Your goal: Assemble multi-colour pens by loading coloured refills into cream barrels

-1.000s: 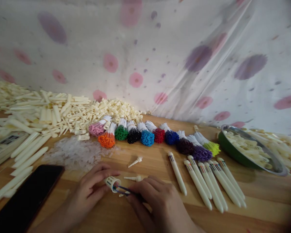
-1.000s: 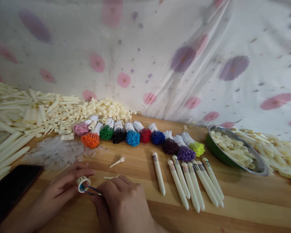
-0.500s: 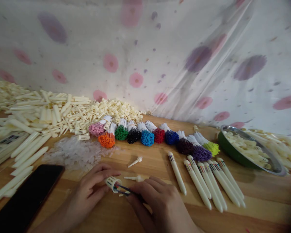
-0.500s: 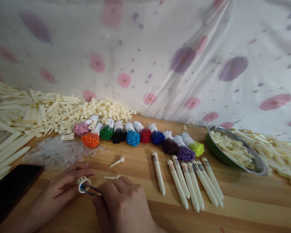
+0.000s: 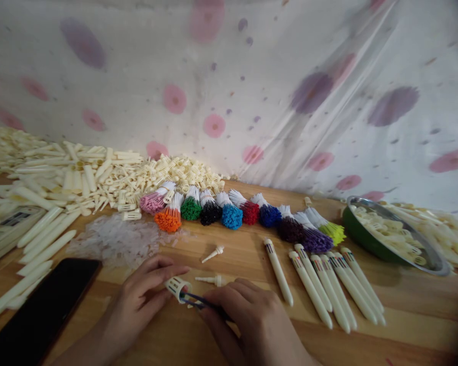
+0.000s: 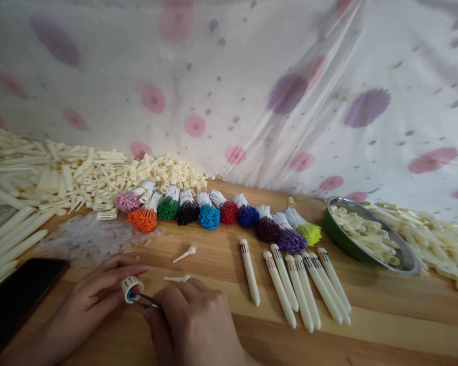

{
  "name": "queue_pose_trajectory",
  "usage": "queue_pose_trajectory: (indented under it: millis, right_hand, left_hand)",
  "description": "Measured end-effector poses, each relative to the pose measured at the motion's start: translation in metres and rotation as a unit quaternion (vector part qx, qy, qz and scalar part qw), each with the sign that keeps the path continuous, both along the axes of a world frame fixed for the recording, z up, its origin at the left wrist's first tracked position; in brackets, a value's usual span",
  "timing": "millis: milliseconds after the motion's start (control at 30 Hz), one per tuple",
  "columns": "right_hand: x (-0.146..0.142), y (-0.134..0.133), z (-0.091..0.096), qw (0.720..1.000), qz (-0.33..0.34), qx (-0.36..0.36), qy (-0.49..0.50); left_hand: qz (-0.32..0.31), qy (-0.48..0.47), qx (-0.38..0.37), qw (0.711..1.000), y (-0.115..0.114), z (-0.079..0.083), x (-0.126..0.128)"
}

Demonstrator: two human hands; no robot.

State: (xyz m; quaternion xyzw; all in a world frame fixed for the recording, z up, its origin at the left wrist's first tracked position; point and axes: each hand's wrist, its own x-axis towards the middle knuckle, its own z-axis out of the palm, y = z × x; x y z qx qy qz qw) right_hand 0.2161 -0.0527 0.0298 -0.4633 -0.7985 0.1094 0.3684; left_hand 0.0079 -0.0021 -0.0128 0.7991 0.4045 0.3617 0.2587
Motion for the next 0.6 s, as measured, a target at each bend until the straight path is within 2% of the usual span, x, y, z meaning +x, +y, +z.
queue_pose_trajectory:
  millis: [233, 433, 600]
  right_hand:
    - [-0.001, -0.002, -0.004, 1.000, -0.008, 0.012, 0.000]
    - [-0.005, 0.000, -0.009, 0.998, -0.016, 0.062, -0.008]
    - [-0.002, -0.001, 0.003, 0.997, -0.011, 0.062, -0.034]
  left_hand:
    - [0.012, -0.021, 0.007, 1.000, -0.001, -0.001, 0.002]
    - [0.015, -0.038, 0.012, 0.999, -0.003, -0.002, 0.006]
    - [0.013, -0.057, -0.018, 0.998, -0.004, -0.003, 0.007]
